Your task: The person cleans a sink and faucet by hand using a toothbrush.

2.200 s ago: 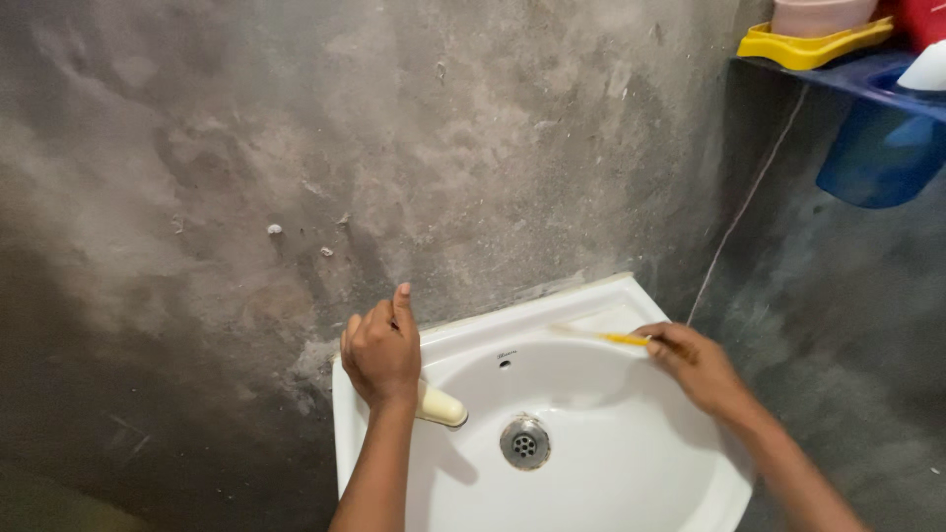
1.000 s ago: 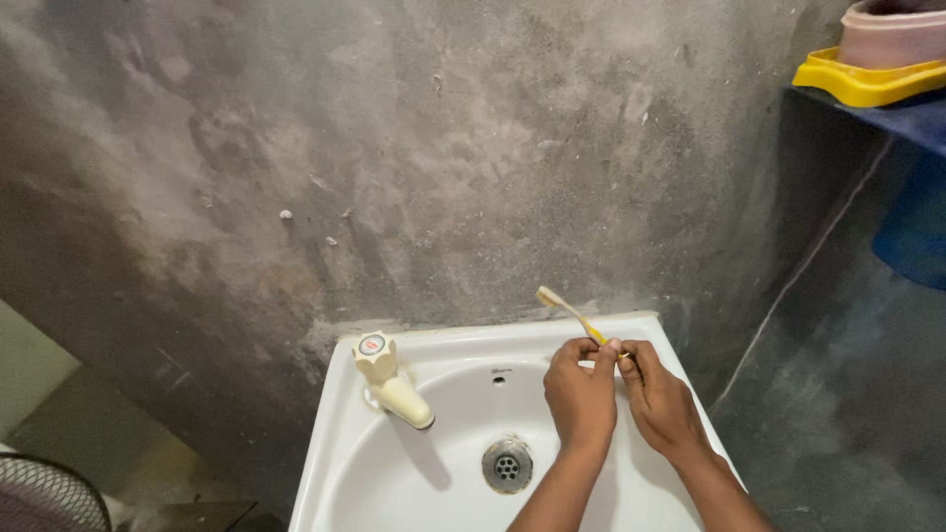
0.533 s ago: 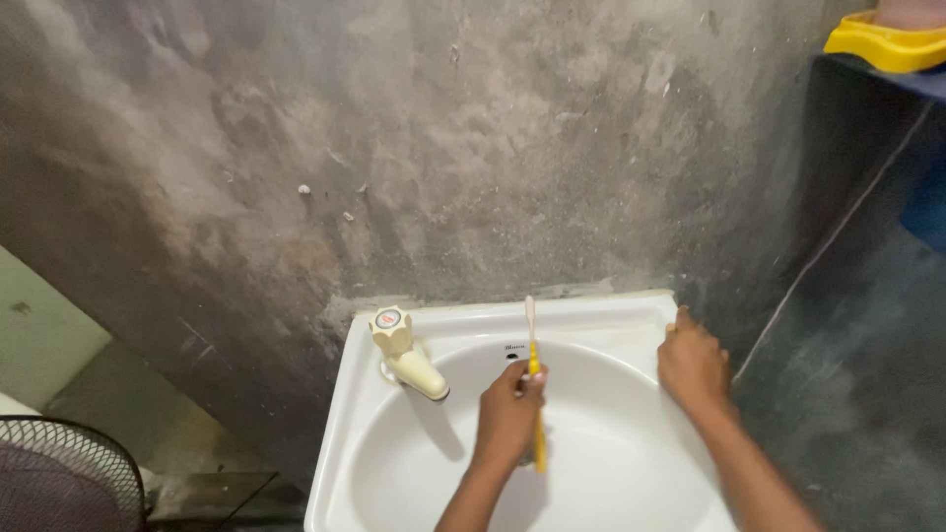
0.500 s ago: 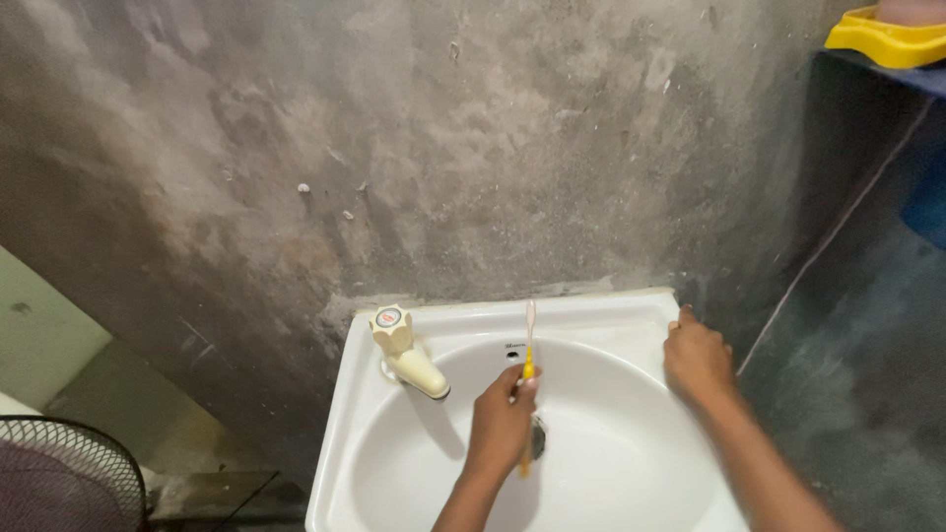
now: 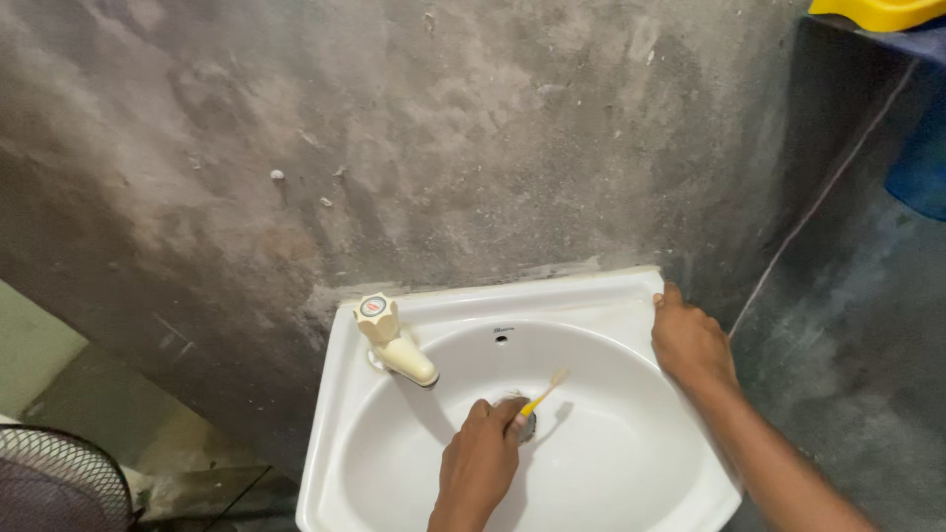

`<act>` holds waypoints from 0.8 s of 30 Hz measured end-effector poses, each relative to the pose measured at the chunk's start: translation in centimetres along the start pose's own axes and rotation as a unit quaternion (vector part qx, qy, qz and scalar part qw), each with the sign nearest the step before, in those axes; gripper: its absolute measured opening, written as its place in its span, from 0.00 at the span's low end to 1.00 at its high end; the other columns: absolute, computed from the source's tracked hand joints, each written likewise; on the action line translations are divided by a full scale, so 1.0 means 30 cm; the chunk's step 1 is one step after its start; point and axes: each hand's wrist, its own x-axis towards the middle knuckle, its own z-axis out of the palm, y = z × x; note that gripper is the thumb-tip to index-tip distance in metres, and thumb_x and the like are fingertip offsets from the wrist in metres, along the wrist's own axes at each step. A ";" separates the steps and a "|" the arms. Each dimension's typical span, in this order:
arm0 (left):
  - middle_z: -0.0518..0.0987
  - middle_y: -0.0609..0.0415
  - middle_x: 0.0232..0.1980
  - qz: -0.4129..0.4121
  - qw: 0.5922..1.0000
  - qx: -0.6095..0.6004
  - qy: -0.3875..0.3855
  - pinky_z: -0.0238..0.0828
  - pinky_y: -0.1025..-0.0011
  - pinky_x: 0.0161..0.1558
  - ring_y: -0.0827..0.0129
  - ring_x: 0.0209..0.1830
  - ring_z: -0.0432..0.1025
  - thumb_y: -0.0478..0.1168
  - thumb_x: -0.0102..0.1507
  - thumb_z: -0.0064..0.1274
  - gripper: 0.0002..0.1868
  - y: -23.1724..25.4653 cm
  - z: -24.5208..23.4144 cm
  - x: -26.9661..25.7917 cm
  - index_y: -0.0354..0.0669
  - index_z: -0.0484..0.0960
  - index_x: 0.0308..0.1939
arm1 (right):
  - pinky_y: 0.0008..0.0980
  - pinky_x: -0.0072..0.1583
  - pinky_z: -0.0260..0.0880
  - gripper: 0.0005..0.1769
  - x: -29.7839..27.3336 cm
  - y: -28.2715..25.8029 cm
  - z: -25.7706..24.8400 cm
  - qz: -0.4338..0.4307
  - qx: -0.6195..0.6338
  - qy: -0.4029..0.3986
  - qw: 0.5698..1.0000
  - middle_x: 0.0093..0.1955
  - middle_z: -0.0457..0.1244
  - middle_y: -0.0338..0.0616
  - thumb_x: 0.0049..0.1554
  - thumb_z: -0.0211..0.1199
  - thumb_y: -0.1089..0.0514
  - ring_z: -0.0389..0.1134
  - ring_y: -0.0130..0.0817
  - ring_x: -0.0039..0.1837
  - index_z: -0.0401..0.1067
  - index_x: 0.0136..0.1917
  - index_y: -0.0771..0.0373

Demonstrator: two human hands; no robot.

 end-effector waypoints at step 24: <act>0.83 0.58 0.46 0.107 0.991 -0.009 -0.082 0.72 0.63 0.49 0.63 0.46 0.77 0.41 0.57 0.63 0.13 -0.136 0.044 0.003 0.54 0.90 0.46 | 0.60 0.64 0.66 0.26 0.007 -0.008 0.001 0.009 -0.003 -0.003 1.000 0.57 0.67 0.68 0.70 0.34 0.46 0.69 0.67 0.62 0.57 0.75 0.58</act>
